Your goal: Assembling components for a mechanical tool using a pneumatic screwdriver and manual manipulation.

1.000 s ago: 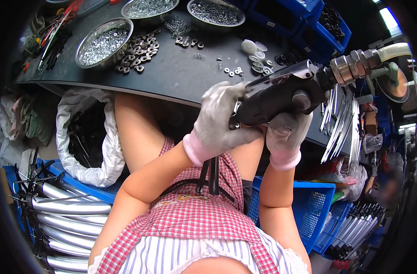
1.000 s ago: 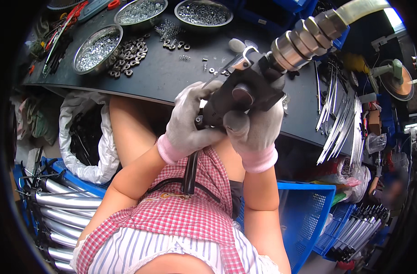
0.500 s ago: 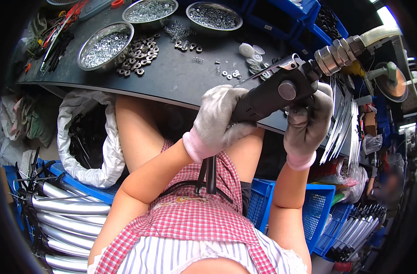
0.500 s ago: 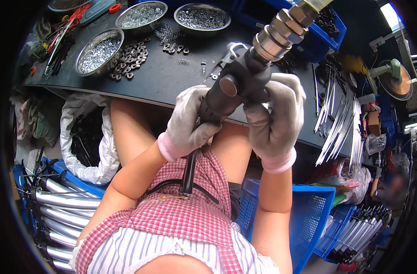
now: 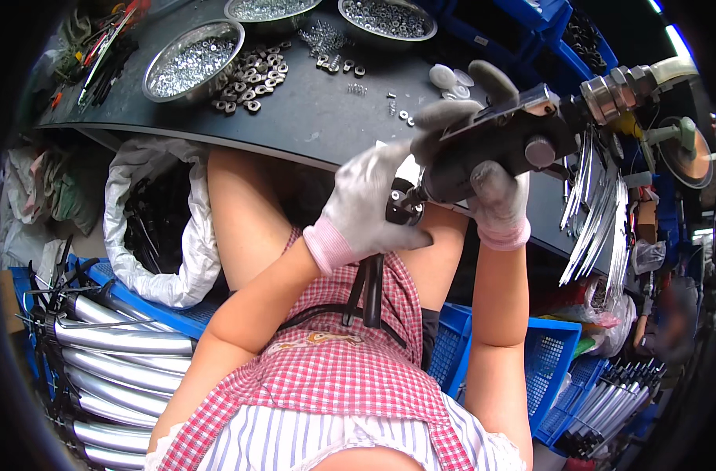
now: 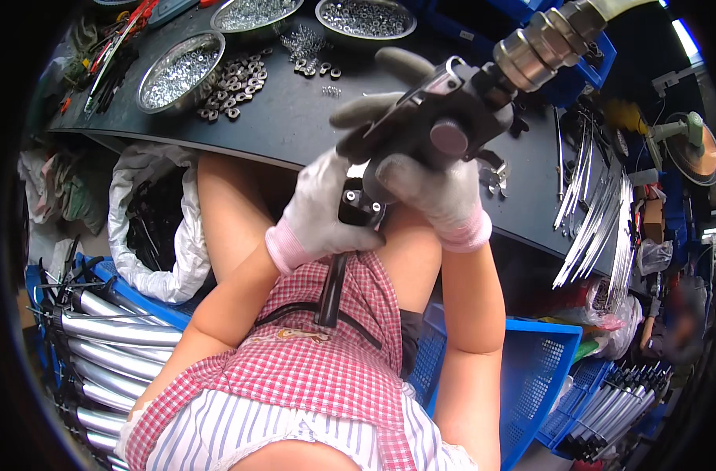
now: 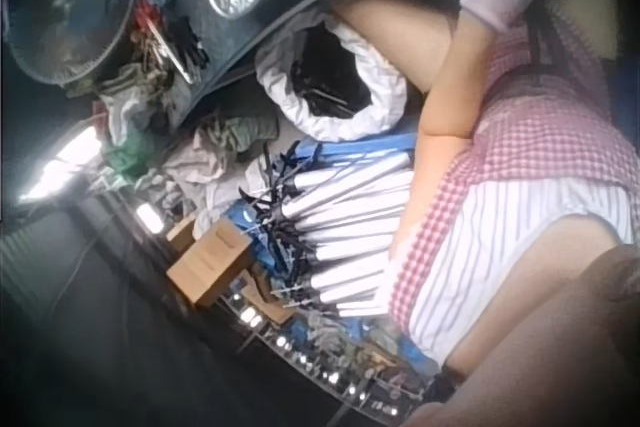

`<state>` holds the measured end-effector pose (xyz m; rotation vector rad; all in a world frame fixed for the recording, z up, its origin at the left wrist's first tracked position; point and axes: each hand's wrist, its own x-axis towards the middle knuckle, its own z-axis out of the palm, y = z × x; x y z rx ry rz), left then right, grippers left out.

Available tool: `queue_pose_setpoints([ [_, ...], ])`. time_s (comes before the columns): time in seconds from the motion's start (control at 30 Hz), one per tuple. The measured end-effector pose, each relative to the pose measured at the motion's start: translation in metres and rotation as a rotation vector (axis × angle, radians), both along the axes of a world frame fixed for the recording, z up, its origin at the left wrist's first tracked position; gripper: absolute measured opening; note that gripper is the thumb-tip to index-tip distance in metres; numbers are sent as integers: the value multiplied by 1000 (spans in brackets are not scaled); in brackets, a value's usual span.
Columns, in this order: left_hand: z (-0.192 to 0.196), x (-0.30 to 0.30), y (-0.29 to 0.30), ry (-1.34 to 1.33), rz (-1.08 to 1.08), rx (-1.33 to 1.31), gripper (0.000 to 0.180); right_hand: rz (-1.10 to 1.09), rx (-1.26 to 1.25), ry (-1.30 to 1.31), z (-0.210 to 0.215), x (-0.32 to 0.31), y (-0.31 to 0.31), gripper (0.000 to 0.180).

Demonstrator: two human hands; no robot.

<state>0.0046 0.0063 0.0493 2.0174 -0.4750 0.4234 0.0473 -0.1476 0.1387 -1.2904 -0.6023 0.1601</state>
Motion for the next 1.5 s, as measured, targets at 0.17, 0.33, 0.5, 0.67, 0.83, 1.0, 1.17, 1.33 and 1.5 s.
queue_pose_setpoints([
  [0.17, -34, -3, -12, 93, 30, -298, 68, 175, 241, 2, -19, 13, 4, 78],
  [0.33, -49, -5, -16, 51, 71, -312, 69, 126, 198, -28, -24, 7, 5, 74],
  [0.5, -47, -3, -17, -48, 116, -308, 67, -38, 112, -87, -17, -4, 10, 77],
  [0.67, -47, 0, -17, -61, 91, -313, 66, -82, 101, -234, -20, -11, 13, 39],
  [0.83, -46, -5, -17, 3, 106, -314, 67, -286, 151, -108, -15, 0, 12, 47],
  [1.0, -50, -5, -15, -32, 93, -237, 72, -176, 61, -224, -11, -1, 13, 48],
  [1.17, -52, -4, -16, -40, 84, -313, 70, -93, 63, -200, -7, -8, 26, 43],
  [1.33, -49, -4, -15, -10, 124, -292, 69, -99, 35, -196, -8, -6, 28, 47],
  [1.5, -48, -2, -16, -38, 90, -287, 70, -105, 5, -147, -3, -5, 22, 55],
])
